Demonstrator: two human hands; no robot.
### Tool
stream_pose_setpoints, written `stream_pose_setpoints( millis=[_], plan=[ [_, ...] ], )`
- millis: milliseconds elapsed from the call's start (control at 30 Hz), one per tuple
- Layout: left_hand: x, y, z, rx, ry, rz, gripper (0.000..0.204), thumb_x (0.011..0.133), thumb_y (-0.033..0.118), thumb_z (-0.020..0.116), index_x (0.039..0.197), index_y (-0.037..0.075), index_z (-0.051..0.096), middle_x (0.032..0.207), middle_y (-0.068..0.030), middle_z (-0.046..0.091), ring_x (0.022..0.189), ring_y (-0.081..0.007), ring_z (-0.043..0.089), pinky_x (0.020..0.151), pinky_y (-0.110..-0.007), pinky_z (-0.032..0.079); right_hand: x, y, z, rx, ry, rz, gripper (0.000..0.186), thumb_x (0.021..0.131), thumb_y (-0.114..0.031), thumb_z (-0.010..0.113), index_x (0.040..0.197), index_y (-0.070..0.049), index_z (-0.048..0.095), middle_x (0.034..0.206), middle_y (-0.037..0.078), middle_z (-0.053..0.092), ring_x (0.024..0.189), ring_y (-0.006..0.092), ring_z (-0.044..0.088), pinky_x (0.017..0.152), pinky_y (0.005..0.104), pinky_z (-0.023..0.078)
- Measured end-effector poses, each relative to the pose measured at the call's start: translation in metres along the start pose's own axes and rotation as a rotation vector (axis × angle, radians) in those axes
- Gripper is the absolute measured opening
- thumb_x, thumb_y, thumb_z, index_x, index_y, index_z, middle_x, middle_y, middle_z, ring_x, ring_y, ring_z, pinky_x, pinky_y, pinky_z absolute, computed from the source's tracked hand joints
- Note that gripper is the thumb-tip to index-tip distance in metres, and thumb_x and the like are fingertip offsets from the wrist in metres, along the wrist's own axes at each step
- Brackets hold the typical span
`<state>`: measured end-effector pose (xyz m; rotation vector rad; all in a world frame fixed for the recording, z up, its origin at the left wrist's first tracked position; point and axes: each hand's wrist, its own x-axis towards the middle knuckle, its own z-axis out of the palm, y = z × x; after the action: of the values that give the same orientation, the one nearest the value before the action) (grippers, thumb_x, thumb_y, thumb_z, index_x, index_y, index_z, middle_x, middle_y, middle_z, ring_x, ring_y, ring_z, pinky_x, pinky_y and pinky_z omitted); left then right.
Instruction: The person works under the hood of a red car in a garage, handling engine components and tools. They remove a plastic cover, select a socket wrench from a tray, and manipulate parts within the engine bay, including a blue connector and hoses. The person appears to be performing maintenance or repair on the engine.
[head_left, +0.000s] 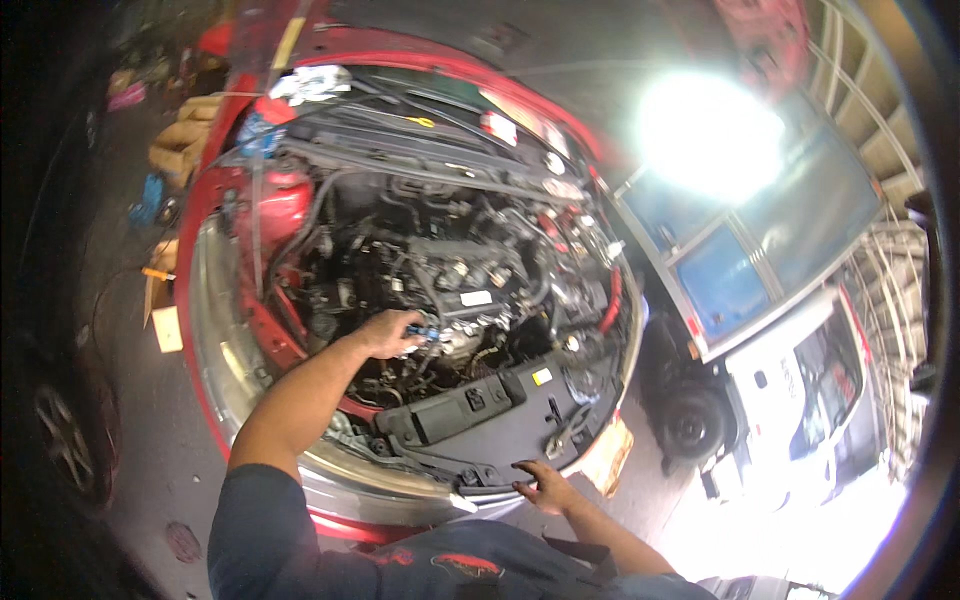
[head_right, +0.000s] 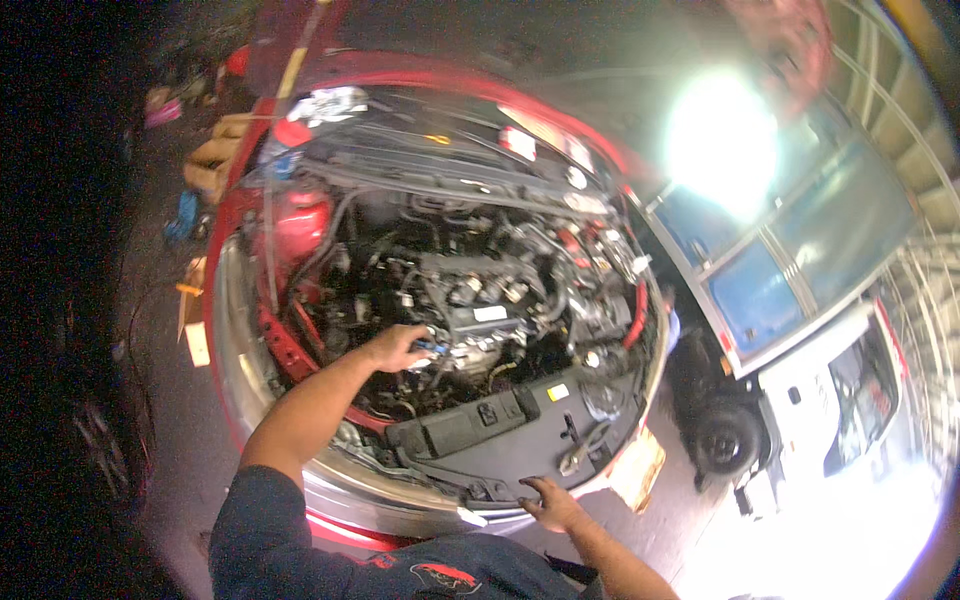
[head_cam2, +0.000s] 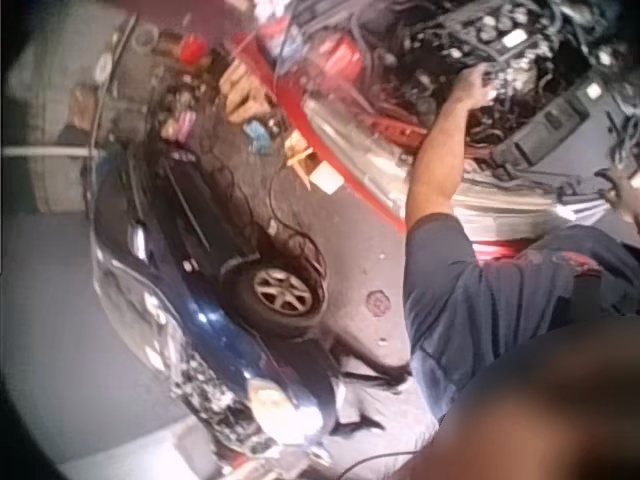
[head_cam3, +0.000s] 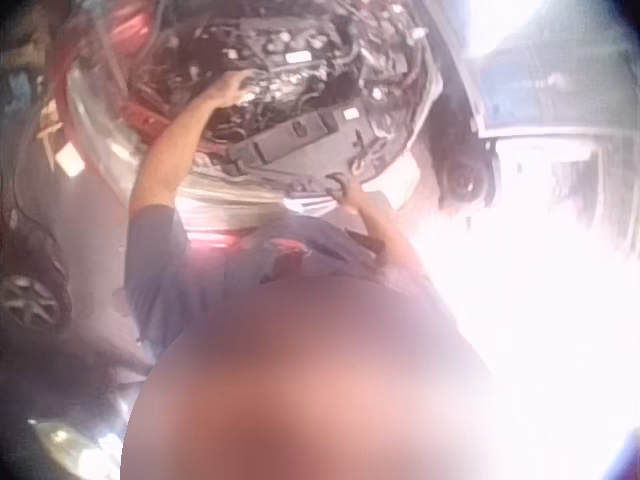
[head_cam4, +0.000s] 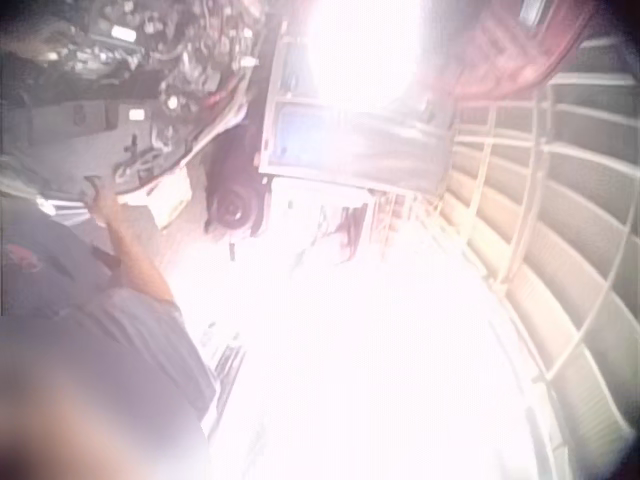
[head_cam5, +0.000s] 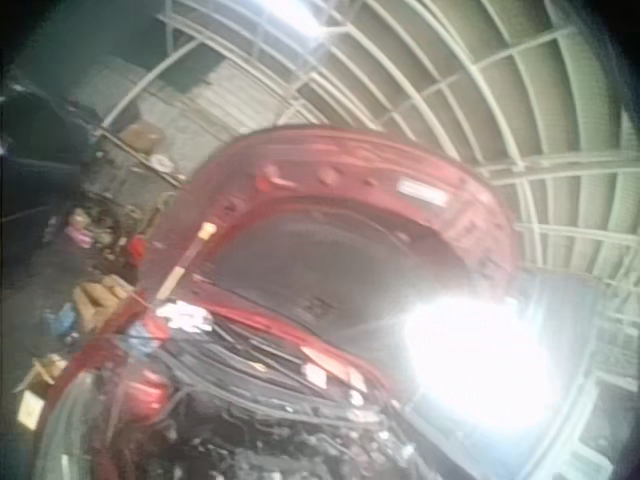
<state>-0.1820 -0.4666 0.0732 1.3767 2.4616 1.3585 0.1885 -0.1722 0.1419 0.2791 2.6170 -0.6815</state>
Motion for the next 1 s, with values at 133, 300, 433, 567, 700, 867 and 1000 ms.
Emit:
stream_pose_setpoints(
  millis=[133, 300, 433, 567, 700, 867, 1000],
  plan=[
    [0.003, 0.065, 0.007, -0.042, -0.012, 0.056, 0.035, 0.085, 0.028, 0.077, 0.110, 0.006, 0.067, 0.097, -0.0159, 0.071, 0.089, -0.0336, 0.069, 0.079, -0.041, 0.055, -0.043, 0.029, -0.002, 0.187, 0.220, 0.027, 0.053, 0.095, -0.032, 0.068, 0.138, -0.005, 0.055, 0.128, 0.020, 0.062, 0.110, 0.0308, 0.065, 0.096, 0.0386, 0.053],
    [-0.016, 0.175, 0.089, -0.339, -0.108, 0.134, 0.031, 0.079, 0.026, 0.085, 0.096, 0.003, 0.073, 0.087, -0.0115, 0.073, 0.079, -0.0231, 0.071, 0.073, -0.034, 0.055, -0.049, 0.050, -0.010, 0.472, 0.275, -0.019, 0.060, 0.096, -0.027, 0.068, 0.147, -0.007, 0.044, 0.128, 0.018, 0.064, 0.116, 0.0258, 0.064, 0.100, 0.0362, 0.050],
    [-0.024, 0.234, 0.185, -0.422, -0.143, -0.175, 0.033, 0.087, 0.033, 0.079, 0.096, 0.002, 0.073, 0.082, -0.0118, 0.071, 0.072, -0.0196, 0.067, 0.069, -0.033, 0.053, -0.019, 0.082, -0.031, 0.723, 0.185, -0.243, 0.052, 0.098, -0.024, 0.066, 0.143, -0.005, 0.049, 0.121, 0.017, 0.066, 0.114, 0.0247, 0.064, 0.100, 0.0374, 0.050],
    [-0.010, 0.270, 0.258, -0.471, -0.041, -0.493, 0.036, 0.091, 0.036, 0.073, 0.098, 0.001, 0.072, 0.080, -0.0128, 0.070, 0.071, -0.0199, 0.066, 0.067, -0.033, 0.051, 0.024, 0.149, -0.053, 0.679, -0.054, -0.280, 0.044, 0.097, -0.027, 0.068, 0.131, -0.001, 0.057, 0.113, 0.014, 0.068, 0.104, 0.0195, 0.064, 0.093, 0.0346, 0.052],
    [0.031, 0.289, 0.293, -0.352, -0.024, -0.579, 0.032, 0.092, 0.033, 0.072, 0.098, 0.001, 0.072, 0.082, -0.0137, 0.070, 0.075, -0.0225, 0.067, 0.072, -0.034, 0.053, 0.064, 0.203, -0.074, 0.931, -0.312, -0.315, 0.042, 0.097, -0.024, 0.069, 0.129, 0.000, 0.058, 0.107, 0.012, 0.067, 0.100, 0.0169, 0.063, 0.091, 0.0322, 0.052],
    [0.070, 0.276, 0.321, -0.259, 0.077, -0.525, 0.031, 0.093, 0.030, 0.071, 0.102, 0.000, 0.069, 0.092, -0.0164, 0.070, 0.087, -0.0258, 0.069, 0.079, -0.036, 0.053, 0.112, 0.249, -0.132, 0.995, -0.477, -0.424, 0.038, 0.096, -0.019, 0.069, 0.126, 0.000, 0.059, 0.099, 0.007, 0.064, 0.092, 0.0129, 0.060, 0.083, 0.0303, 0.051],
    [0.066, 0.217, 0.315, 0.317, 0.422, -0.726, 0.043, 0.093, 0.031, 0.068, 0.121, 0.000, 0.061, 0.121, -0.0221, 0.060, 0.116, -0.0402, 0.056, 0.101, -0.047, 0.044, 0.179, 0.291, -0.205, 0.768, -0.113, -0.359, 0.033, 0.092, -0.020, 0.073, 0.121, -0.007, 0.065, 0.093, 0.006, 0.067, 0.080, 0.0131, 0.062, 0.073, 0.0296, 0.052]
  ],
)
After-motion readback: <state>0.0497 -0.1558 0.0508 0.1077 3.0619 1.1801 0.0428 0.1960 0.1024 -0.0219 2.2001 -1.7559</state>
